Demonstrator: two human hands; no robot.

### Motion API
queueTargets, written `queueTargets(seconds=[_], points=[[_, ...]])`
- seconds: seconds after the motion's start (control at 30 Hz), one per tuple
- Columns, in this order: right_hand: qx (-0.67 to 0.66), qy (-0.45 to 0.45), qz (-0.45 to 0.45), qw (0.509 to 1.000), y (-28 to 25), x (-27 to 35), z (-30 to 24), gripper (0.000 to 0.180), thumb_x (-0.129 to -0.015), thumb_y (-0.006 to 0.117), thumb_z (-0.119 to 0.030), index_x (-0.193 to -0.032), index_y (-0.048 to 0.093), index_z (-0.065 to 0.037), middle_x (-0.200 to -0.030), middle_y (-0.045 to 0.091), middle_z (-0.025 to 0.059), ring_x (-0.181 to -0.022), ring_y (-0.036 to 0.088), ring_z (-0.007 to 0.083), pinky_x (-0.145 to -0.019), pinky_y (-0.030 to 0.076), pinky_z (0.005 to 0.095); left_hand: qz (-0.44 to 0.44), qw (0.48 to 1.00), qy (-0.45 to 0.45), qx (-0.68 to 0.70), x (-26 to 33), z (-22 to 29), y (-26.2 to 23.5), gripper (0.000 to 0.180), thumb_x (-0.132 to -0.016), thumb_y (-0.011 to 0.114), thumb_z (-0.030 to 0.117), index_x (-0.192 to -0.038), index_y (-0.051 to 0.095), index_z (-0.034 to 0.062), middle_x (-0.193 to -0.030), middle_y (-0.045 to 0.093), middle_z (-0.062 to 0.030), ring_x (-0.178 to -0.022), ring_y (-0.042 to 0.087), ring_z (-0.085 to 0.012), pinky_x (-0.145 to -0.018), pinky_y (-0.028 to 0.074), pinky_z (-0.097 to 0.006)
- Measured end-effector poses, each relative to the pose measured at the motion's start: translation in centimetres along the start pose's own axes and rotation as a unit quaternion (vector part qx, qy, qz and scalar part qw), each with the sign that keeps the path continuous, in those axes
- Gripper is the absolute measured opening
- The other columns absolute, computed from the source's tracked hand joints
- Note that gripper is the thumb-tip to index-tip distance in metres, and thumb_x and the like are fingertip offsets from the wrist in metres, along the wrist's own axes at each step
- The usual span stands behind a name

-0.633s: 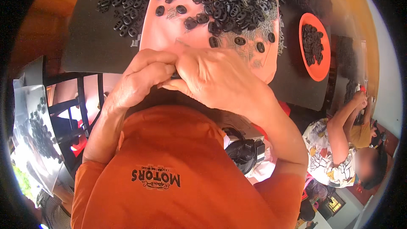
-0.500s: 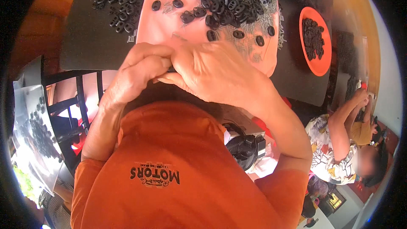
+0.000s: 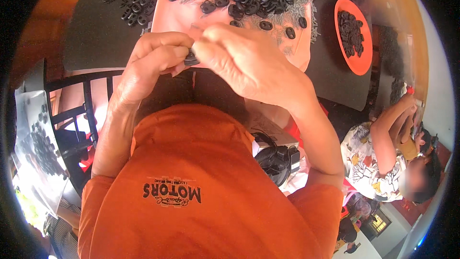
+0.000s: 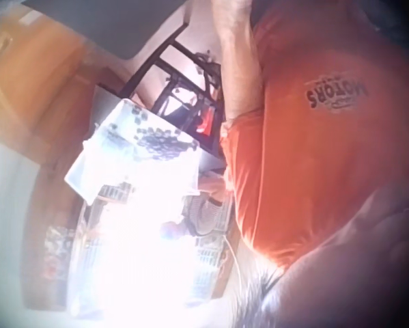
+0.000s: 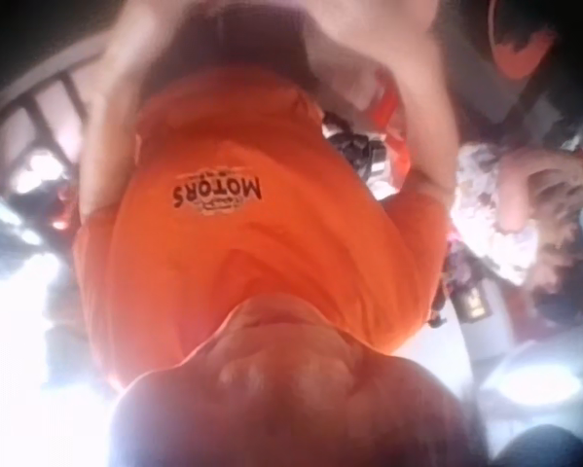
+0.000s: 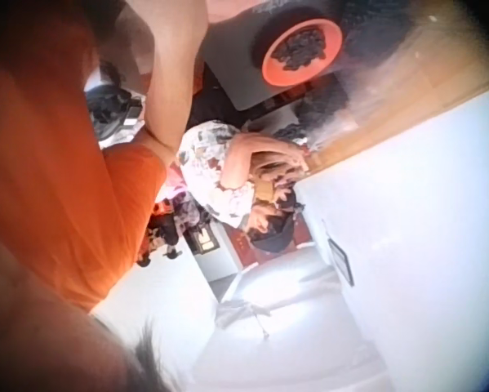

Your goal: The person sits at a table and repeatedly picks up small black plastic rings and metal screws. They insert the screws into the rings and place the assembled units onto a pink tray.

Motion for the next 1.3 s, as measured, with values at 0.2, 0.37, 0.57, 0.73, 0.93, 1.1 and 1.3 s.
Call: queueTargets(seconds=[0.2,0.37,0.57,0.73,0.93,1.1,1.3], points=[[-0.111,0.079,0.002,0.991,0.6,-0.1,-0.6,0.032,-0.099,0.047,-0.025,-0.079,0.049,0.0,-0.061,0.039,0.0075,-0.055,0.039,0.0166,-0.052,0.036,0.0314,-0.005,0.999,0.029,0.015,0.1,-0.6,-0.1,0.019,-0.087,0.047,0.013,-0.077,0.055,-0.001,-0.066,0.041,0.0021,-0.062,0.036,-0.007,-0.057,0.031,-0.024],[-0.134,0.097,0.014,0.986,1.1,0.3,-0.8,0.032,-0.099,0.048,-0.022,-0.077,0.046,0.001,-0.06,0.037,0.0072,-0.055,0.036,0.0136,-0.05,0.034,0.0312,0.007,1.0,0.012,-0.021,0.4,0.2,0.0,0.024,-0.09,0.046,0.015,-0.092,0.06,-0.0036,-0.068,0.043,0.0022,-0.064,0.037,-0.007,-0.058,0.032,-0.023],[-0.149,0.099,0.11,0.978,0.9,1.0,-0.2,0.03,-0.098,0.05,-0.021,-0.077,0.045,0.0,-0.061,0.037,0.0048,-0.057,0.036,0.01,-0.051,0.034,0.03,0.049,0.997,0.039,-0.051,0.6,-0.2,0.1,0.031,-0.093,0.048,0.029,-0.086,0.057,0.001,-0.068,0.044,0.0022,-0.062,0.037,-0.0061,-0.054,0.027,-0.022],[-0.068,0.23,0.313,0.919,-6.7,6.4,3.5,0.027,-0.098,0.051,-0.024,-0.076,0.054,-0.006,-0.064,0.042,-0.0069,-0.058,0.037,0.0028,-0.049,0.033,0.0231,0.036,0.995,0.063,-0.073,0.2,-0.7,-0.5,0.039,-0.091,0.051,0.039,-0.07,0.047,0.0071,-0.066,0.039,0.0027,-0.058,0.031,-0.0053,-0.052,0.021,-0.022],[0.186,0.312,0.361,0.859,-15.2,10.6,8.4,0.027,-0.096,0.053,-0.022,-0.08,0.057,0.0,-0.065,0.049,-0.0016,-0.062,0.043,0.0072,-0.057,0.037,0.0277,0.027,0.992,0.088,-0.086,0.4,-0.6,0.0,0.034,-0.093,0.052,0.034,-0.073,0.05,0.0066,-0.067,0.043,0.0046,-0.059,0.031,-0.0031,-0.051,0.023,-0.02],[0.211,0.257,0.345,0.878,-13.3,9.5,6.3,0.027,-0.096,0.053,-0.025,-0.094,0.063,0.0,-0.076,0.062,0.0091,-0.071,0.057,0.0138,-0.066,0.045,0.0309,0.017,0.986,0.106,-0.124,1.7,-0.7,0.6,0.024,-0.091,0.057,0.014,-0.071,0.049,0.0025,-0.063,0.042,0.0041,-0.06,0.036,-0.0042,-0.052,0.031,-0.022],[0.224,0.02,0.149,0.963,-4.7,2.4,2.6,0.018,-0.093,0.052,-0.018,-0.106,0.057,-0.007,-0.097,0.061,0.0133,-0.08,0.062,0.0341,-0.069,0.05,0.0401,0.008,0.939,0.129,-0.318,1.6,0.5,2.8,0.017,-0.083,0.059,0.006,-0.07,0.052,-0.0012,-0.059,0.047,-0.0083,-0.051,0.043,-0.0154,-0.049,0.038,-0.031]])
Point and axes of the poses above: each hand's wrist, its own x-axis away from the middle knuckle, its own y-axis out of the palm, z = x × y, the point moved 1 cm from there along -x, towards the middle knuckle
